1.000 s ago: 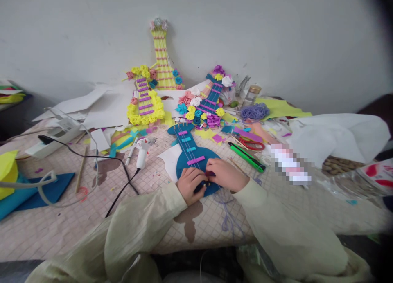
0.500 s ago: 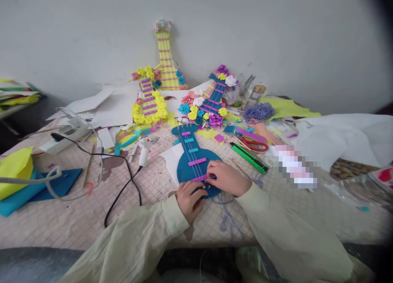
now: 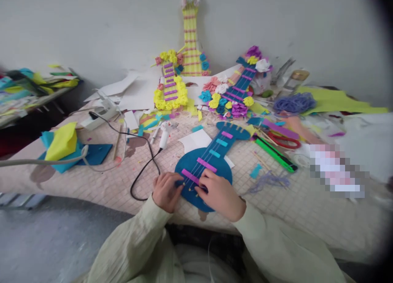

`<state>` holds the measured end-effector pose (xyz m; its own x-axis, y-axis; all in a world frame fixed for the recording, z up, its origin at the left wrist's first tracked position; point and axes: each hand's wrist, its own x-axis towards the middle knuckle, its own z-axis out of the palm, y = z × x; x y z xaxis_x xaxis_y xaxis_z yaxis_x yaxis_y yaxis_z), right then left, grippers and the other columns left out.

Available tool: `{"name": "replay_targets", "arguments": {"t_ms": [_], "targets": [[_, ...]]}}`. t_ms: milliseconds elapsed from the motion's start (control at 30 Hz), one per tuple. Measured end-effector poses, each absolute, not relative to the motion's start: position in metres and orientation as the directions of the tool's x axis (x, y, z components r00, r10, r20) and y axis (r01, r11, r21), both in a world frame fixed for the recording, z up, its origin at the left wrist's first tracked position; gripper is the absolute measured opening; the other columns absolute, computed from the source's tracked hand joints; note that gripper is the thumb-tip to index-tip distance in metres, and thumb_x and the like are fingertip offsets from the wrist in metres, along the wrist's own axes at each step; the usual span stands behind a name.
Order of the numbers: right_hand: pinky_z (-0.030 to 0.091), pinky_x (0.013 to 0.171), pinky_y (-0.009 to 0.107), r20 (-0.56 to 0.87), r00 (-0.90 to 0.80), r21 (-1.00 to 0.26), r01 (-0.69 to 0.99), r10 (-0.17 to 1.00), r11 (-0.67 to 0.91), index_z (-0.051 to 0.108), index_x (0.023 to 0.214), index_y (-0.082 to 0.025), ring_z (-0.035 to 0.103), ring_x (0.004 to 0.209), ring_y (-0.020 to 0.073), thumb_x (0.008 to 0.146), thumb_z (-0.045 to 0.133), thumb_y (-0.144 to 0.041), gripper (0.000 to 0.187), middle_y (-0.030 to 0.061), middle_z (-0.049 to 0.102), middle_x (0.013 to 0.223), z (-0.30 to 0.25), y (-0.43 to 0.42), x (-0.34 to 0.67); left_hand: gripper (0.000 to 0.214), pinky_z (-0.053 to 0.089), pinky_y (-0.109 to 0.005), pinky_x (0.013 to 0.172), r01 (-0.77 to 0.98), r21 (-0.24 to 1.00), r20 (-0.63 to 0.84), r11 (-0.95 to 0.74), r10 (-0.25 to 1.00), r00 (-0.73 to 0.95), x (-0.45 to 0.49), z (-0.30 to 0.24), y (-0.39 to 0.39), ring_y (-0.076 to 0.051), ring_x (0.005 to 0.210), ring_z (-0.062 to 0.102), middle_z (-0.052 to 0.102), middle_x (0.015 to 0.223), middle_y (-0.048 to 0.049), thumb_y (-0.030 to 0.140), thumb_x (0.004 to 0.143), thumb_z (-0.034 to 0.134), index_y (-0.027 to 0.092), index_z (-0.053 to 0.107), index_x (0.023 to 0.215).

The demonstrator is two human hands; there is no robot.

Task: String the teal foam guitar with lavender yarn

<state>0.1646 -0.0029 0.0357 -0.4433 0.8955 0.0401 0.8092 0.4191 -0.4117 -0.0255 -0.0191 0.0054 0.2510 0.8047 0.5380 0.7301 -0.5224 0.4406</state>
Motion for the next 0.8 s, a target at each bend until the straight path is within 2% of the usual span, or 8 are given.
{"name": "replay_targets", "arguments": {"t_ms": [67,167,233,400,633,800], "targets": [[0.037,0.057,0.023,0.042,-0.430,-0.416,0.813,0.902,0.408,0.056,0.067,-0.018,0.053,0.068,0.0109,0.080,0.051,-0.028,0.017,0.0019,0.054,0.084,0.033,-0.002,0.159,0.017,0.040,-0.036,0.072,0.756,0.408,0.593,-0.512,0.778,0.206,-0.031,-0.001,-0.033,-0.020,0.082,0.053,0.059,0.087,-0.0074,0.014,0.076,0.050,0.018,0.054,0.092],[0.037,0.059,0.023,0.040,-0.441,-0.445,0.796,0.897,0.411,0.053,0.062,-0.018,0.053,0.067,0.0104,0.079,0.053,-0.028,0.020,0.0008,0.053,0.078,0.033,0.001,0.159,0.022,0.040,-0.035,0.071,0.747,0.333,0.610,-0.576,0.736,0.295,-0.027,-0.010,-0.052,-0.020,0.081,0.053,0.059,0.088,-0.0075,0.010,0.075,0.049,0.019,0.056,0.094],[0.037,0.060,0.023,0.042,-0.449,-0.465,0.782,0.893,0.415,0.052,0.060,-0.017,0.052,0.066,0.0098,0.079,0.053,-0.028,0.021,0.0003,0.052,0.076,0.033,0.003,0.161,0.031,0.038,-0.036,0.074,0.750,0.295,0.587,-0.592,0.731,0.347,-0.021,-0.014,-0.060,-0.021,0.087,0.052,0.058,0.094,-0.0083,0.011,0.076,0.048,0.020,0.056,0.104],[0.038,0.059,0.023,0.070,-0.439,-0.479,0.773,0.896,0.417,0.051,0.058,-0.017,0.051,0.063,0.0090,0.078,0.054,-0.028,0.023,0.0001,0.051,0.075,0.032,0.002,0.161,0.044,0.034,-0.039,0.077,0.832,0.240,0.472,-0.501,0.809,0.351,-0.006,-0.013,-0.065,-0.023,0.088,0.049,0.054,0.097,-0.0101,0.025,0.080,0.044,0.023,0.047,0.125],[0.037,0.059,0.023,0.086,-0.442,-0.461,0.776,0.893,0.429,0.051,0.060,-0.017,0.051,0.065,0.0095,0.079,0.053,-0.027,0.021,0.0003,0.051,0.075,0.031,0.001,0.160,0.055,0.030,-0.046,0.082,0.910,0.202,0.397,-0.363,0.879,0.263,0.017,-0.011,-0.076,-0.028,0.093,0.045,0.050,0.106,-0.0152,0.034,0.079,0.042,0.014,0.038,0.131],[0.035,0.059,0.022,0.080,-0.451,-0.456,0.777,0.889,0.435,0.052,0.061,-0.017,0.051,0.064,0.0094,0.080,0.050,-0.026,0.021,0.0007,0.052,0.076,0.033,0.000,0.161,0.064,0.032,-0.045,0.077,0.929,0.205,0.348,-0.307,0.910,0.224,0.029,-0.008,-0.076,-0.028,0.086,0.045,0.050,0.100,-0.0143,0.034,0.073,0.046,0.009,0.036,0.131]]}}
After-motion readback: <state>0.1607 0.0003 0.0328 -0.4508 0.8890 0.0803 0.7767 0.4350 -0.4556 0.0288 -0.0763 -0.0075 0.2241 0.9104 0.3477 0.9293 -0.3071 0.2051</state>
